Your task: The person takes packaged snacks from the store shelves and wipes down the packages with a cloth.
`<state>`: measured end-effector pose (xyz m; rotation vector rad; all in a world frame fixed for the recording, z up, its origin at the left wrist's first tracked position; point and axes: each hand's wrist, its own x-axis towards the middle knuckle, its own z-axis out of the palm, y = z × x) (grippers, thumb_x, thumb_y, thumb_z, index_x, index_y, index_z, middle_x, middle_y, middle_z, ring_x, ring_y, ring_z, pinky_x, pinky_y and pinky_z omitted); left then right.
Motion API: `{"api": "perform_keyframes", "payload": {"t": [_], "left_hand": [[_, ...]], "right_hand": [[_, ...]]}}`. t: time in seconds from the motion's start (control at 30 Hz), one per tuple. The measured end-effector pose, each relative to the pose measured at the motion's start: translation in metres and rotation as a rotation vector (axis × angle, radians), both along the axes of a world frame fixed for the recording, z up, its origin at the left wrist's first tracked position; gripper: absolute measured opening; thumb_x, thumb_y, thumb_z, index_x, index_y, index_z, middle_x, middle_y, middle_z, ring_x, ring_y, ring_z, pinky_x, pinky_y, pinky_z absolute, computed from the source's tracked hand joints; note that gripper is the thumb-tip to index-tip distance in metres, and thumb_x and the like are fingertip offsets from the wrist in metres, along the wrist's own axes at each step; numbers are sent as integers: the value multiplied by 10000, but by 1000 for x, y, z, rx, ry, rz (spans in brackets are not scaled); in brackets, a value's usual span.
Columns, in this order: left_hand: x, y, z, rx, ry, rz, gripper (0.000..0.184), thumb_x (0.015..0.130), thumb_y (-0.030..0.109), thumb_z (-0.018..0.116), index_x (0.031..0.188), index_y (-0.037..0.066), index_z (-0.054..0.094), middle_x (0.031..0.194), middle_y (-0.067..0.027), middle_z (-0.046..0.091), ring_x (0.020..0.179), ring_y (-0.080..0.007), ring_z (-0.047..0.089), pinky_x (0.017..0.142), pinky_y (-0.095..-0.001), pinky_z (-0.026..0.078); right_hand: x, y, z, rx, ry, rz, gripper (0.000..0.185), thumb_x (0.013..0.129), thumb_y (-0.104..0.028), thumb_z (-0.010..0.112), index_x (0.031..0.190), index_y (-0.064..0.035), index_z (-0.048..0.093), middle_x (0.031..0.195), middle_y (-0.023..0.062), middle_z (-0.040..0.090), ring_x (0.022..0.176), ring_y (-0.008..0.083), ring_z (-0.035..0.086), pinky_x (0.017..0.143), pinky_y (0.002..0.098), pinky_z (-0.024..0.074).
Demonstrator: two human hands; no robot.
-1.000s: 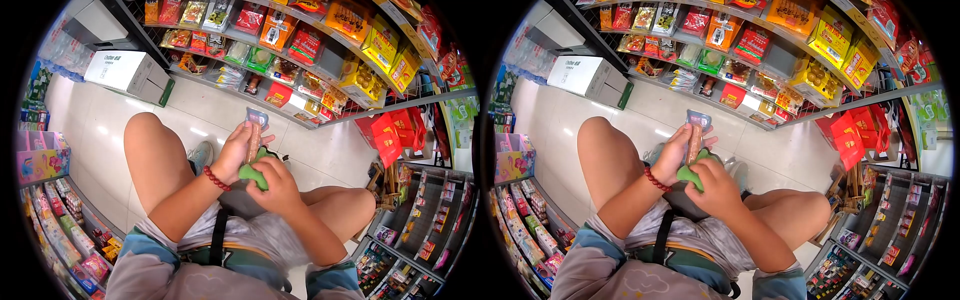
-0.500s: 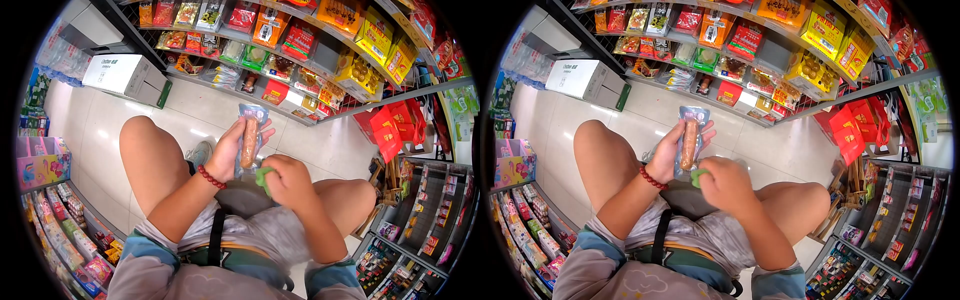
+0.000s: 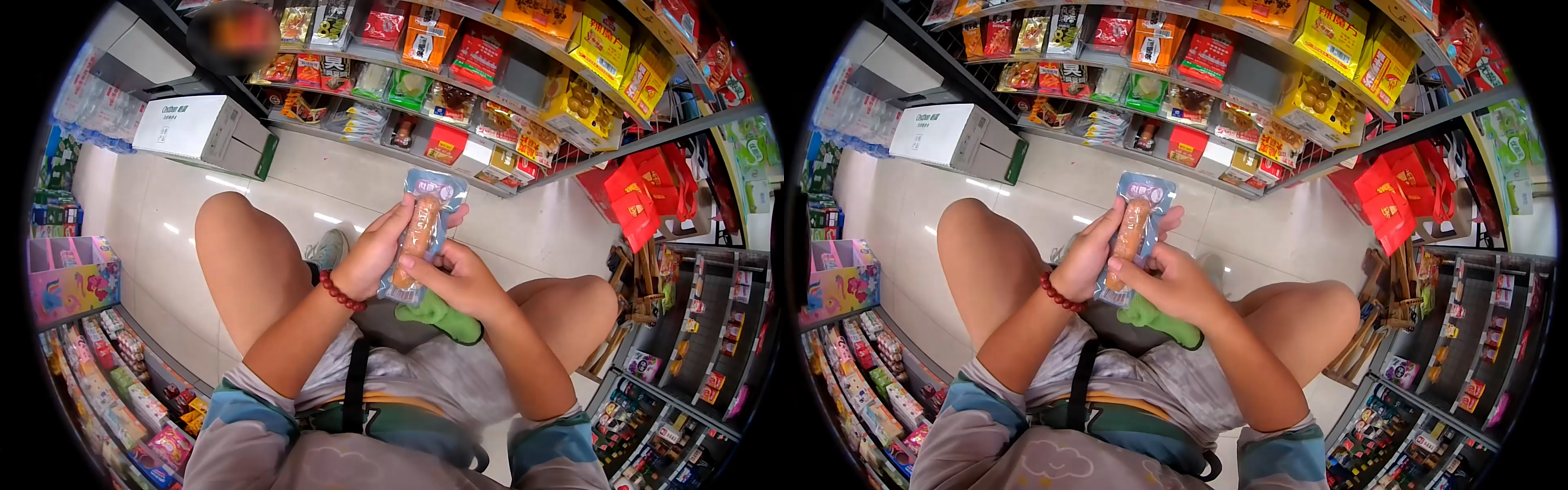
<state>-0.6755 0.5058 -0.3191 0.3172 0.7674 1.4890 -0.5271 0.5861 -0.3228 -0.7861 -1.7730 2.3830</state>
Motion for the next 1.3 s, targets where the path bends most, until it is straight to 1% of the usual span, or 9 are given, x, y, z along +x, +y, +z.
{"api": "perform_keyframes", "payload": {"t": [0.2, 0.27, 0.4, 0.47, 0.57, 0.77, 0.93, 1.1, 1.3], "left_hand": [[0, 0, -7, -8, -88, -26, 591, 1127, 450, 293, 1531, 26, 378, 1491, -182, 524, 1330, -258, 553, 1090, -410, 485], [1, 1, -12, -6, -119, -9, 565, 1127, 430, 321, 1519, 30, 394, 1472, -172, 538, 1310, -253, 563, 1094, -404, 476], [-3, -1, -21, -84, 358, 82, 474, 1101, 317, 478, 1484, 42, 431, 1406, -122, 559, 1277, -202, 554, 1109, -365, 431], [-1, -3, -21, -103, 510, 44, 463, 1087, 275, 531, 1475, 43, 434, 1392, -108, 559, 1275, -184, 544, 1113, -351, 417], [7, -4, -16, -10, 481, -21, 472, 1065, 247, 586, 1462, 42, 434, 1401, -101, 555, 1281, -162, 535, 1108, -338, 418], [9, -6, -10, -91, 427, -76, 478, 1057, 255, 605, 1434, 12, 439, 1321, -80, 612, 1179, -146, 594, 1029, -312, 479], [-1, -6, -12, -203, 246, -13, 452, 1048, 276, 623, 1387, -6, 520, 1297, -97, 657, 1069, -106, 615, 915, -287, 517], [0, -7, -5, -108, 247, 43, 421, 1072, 256, 574, 1398, -5, 518, 1302, -143, 658, 1151, -182, 651, 983, -332, 526], [-2, -7, 4, -85, 112, 41, 422, 1096, 259, 503, 1413, -18, 492, 1324, -205, 646, 1238, -288, 641, 1065, -405, 516]], "right_hand": [[2, -3, -1, 10, 82, -83, 303, 979, -277, 719, 1102, -4, 678, 901, 23, 711, 800, 73, 643, 695, 242, 498], [3, 3, -4, 5, 5, -123, 234, 1005, -165, 677, 1170, -2, 649, 1048, 27, 719, 925, 86, 670, 809, 263, 538], [-1, 12, 16, 209, -139, -197, 235, 974, -185, 710, 1126, -12, 665, 939, 23, 730, 847, 73, 670, 732, 259, 532], [1, 14, 22, 571, -274, -186, 320, 903, -298, 737, 1074, -35, 672, 770, 76, 708, 664, 205, 692, 607, 337, 514], [6, 14, 10, 889, -277, -90, 346, 879, -339, 730, 1037, -39, 660, 772, 138, 696, 682, 336, 693, 604, 401, 523], [8, 1, 14, 1068, -257, 34, 416, 888, -444, 732, 1032, -72, 616, 720, 126, 669, 625, 355, 667, 565, 441, 499], [11, 13, 30, 800, -268, 69, 485, 895, -522, 732, 1004, -70, 596, 687, 107, 651, 566, 268, 632, 546, 373, 478], [14, 25, 25, 454, -149, -187, 335, 1009, -369, 676, 936, -51, 602, 674, 20, 610, 633, 92, 582, 584, 290, 455], [19, 47, 35, 31, -116, -448, 398, 1048, -449, 594, 944, -66, 616, 796, -20, 605, 694, 67, 556, 651, 221, 455]]}}
